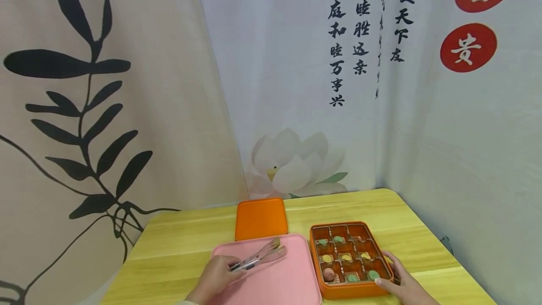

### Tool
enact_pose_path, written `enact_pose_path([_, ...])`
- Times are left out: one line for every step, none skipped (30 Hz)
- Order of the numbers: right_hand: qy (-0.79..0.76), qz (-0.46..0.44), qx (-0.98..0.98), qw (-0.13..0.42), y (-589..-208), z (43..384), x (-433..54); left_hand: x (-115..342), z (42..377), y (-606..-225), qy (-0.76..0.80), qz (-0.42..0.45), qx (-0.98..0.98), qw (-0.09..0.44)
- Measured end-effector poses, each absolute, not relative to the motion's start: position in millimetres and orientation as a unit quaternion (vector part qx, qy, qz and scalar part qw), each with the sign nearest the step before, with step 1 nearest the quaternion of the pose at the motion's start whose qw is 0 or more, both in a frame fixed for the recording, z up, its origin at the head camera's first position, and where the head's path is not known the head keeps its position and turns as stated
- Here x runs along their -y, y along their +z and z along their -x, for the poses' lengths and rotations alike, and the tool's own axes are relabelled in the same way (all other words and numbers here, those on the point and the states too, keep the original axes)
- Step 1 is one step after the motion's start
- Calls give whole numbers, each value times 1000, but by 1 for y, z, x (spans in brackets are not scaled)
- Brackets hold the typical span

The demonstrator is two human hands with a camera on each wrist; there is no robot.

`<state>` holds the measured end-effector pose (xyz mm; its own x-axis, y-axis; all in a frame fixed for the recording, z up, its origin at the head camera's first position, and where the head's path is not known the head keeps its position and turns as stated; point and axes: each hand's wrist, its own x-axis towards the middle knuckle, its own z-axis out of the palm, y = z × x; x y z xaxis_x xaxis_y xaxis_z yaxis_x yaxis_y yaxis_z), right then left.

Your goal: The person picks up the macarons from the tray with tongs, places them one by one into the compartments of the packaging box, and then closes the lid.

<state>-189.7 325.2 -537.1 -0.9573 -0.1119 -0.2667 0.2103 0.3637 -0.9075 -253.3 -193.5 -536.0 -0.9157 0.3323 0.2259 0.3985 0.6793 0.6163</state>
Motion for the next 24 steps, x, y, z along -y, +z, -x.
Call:
enact_pose_path([-562, -30, -814, 143, -537, 190, -325, 193, 253, -536, -344, 198, 916, 49])
enact_pose_path([-562, -30, -814, 143, -537, 190, -325, 192, 253, -537, -340, 200, 918, 51])
enact_pose_path([-561, -30, -814, 144, -537, 190, -326, 192, 253, -537, -337, 196, 919, 49])
enact_pose_path([-560, -30, -815, 145, -538, 190, -326, 191, 253, -537, -335, 193, 921, 47])
enact_pose_path([-559, -31, -815, 146, -538, 190, -326, 191, 253, -537, -333, 188, 923, 43])
enact_pose_path([-558, -30, -816, 146, -538, 190, -326, 190, 253, -537, -330, 184, 925, 40])
enact_pose_path([-557, -29, -817, 144, -538, 190, -326, 189, 252, -537, -330, 178, 927, 35])
enact_pose_path([-557, -28, -818, 143, -538, 190, -326, 189, 252, -537, -328, 173, 928, 30])
enact_pose_path([-556, -28, -818, 142, -539, 190, -326, 188, 252, -536, -330, 166, 929, 23])
enact_pose_path([-554, -27, -820, 140, -539, 190, -326, 188, 252, -536, -330, 162, 930, 18])
enact_pose_path([-552, -26, -822, 138, -539, 190, -326, 188, 252, -536, -331, 159, 930, 15])
enact_pose_path([-551, -25, -823, 137, -539, 190, -326, 188, 252, -536, -330, 160, 930, 16])
enact_pose_path([-550, -25, -824, 137, -539, 190, -326, 188, 252, -536, -329, 161, 930, 18])
enact_pose_path([-549, -25, -824, 137, -539, 190, -326, 188, 252, -536, -328, 165, 930, 22])
enact_pose_path([-547, -24, -826, 137, -539, 190, -326, 189, 252, -536, -326, 169, 930, 27])
enact_pose_path([-545, -24, -826, 138, -539, 190, -326, 190, 252, -536, -323, 173, 930, 32])
enact_pose_path([-546, -24, -826, 138, -538, 189, -326, 190, 252, -537, -321, 179, 929, 39])
enact_pose_path([-546, -24, -826, 139, -538, 189, -325, 191, 252, -537, -320, 182, 929, 43])
enact_pose_path([-545, -24, -827, 138, -538, 189, -325, 191, 252, -537, -322, 183, 928, 43])
enact_pose_path([-544, -23, -827, 139, -537, 189, -325, 192, 251, -537, -325, 183, 927, 41])
enact_pose_path([-543, -23, -828, 139, -537, 189, -325, 192, 252, -537, -327, 183, 926, 40])
enact_pose_path([-543, -23, -828, 139, -537, 189, -325, 192, 252, -538, -330, 182, 926, 37])
enact_pose_path([-543, -23, -828, 139, -537, 189, -325, 192, 252, -538, -332, 182, 925, 35])
enact_pose_path([-542, -22, -829, 138, -537, 188, -325, 192, 252, -538, -333, 179, 925, 32])
